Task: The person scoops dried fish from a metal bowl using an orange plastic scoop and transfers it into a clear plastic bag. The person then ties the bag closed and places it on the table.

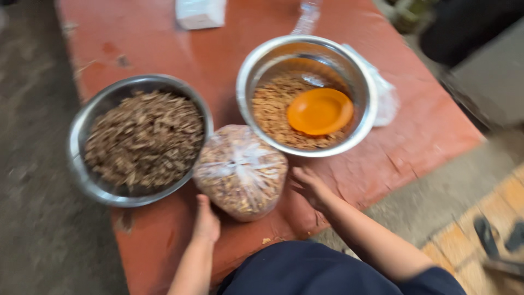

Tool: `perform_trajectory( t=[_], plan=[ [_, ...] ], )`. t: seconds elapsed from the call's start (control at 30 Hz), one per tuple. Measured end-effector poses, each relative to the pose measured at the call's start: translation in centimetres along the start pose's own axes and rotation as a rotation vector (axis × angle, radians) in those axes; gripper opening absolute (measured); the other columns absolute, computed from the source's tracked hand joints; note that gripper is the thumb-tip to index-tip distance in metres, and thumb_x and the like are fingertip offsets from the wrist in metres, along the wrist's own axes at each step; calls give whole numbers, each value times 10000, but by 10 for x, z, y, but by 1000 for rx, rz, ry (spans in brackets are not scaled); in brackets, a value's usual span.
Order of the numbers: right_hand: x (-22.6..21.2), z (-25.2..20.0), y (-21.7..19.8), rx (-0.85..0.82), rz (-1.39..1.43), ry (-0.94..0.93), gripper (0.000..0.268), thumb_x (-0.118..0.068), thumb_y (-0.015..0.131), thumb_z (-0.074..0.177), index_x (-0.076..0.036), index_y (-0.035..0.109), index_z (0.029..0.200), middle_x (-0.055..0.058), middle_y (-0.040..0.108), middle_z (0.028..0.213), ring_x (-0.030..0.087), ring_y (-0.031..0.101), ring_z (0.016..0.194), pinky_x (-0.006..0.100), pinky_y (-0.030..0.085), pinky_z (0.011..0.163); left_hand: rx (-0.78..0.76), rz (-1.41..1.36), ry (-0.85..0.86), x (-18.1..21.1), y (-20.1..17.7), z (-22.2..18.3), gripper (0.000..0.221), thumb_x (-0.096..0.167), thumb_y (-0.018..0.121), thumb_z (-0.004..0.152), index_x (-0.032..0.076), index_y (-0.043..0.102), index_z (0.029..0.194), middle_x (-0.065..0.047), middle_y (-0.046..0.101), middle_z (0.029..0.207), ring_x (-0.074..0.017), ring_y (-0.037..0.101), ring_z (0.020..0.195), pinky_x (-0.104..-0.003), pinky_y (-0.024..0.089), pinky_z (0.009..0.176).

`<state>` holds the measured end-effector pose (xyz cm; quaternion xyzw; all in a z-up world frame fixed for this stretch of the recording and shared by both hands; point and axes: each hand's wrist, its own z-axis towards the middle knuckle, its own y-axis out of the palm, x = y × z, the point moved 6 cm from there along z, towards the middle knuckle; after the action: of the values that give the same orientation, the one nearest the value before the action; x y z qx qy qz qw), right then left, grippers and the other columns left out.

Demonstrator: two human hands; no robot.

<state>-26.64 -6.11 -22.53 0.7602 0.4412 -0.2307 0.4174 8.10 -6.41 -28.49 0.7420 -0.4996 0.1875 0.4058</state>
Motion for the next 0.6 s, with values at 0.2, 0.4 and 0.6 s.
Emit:
perform_trajectory(
  t=[0.2,0.4,0.6],
  plan=[
    [22,45,69,-197,24,-30,815,-577,542,1002,10,410,1551,193,519,1540,262,533,1344,413,375,1144,-116,-122,109,49,25,25,1120,871,426,780,179,195,1629,-54,265,1687,-307,273,1527,-523,250,1216],
    [8,23,97,-234,73,-101,809,-526,564,954,-92,263,1566,159,474,1531,265,485,1406,429,379,1195,-50,-48,19,55,43,5,1050,877,317,781,248,205,1615,-38,292,1660,-298,292,1510,-522,294,1191],
    [1,-36,85,-255,109,-164,850,-399,675,926,-65,247,1581,179,488,1493,274,525,1356,440,432,1153,-82,-81,-90,0,35,-36,1038,845,342,799,205,223,1607,-56,324,1648,-314,331,1488,-523,302,1179]
  ],
)
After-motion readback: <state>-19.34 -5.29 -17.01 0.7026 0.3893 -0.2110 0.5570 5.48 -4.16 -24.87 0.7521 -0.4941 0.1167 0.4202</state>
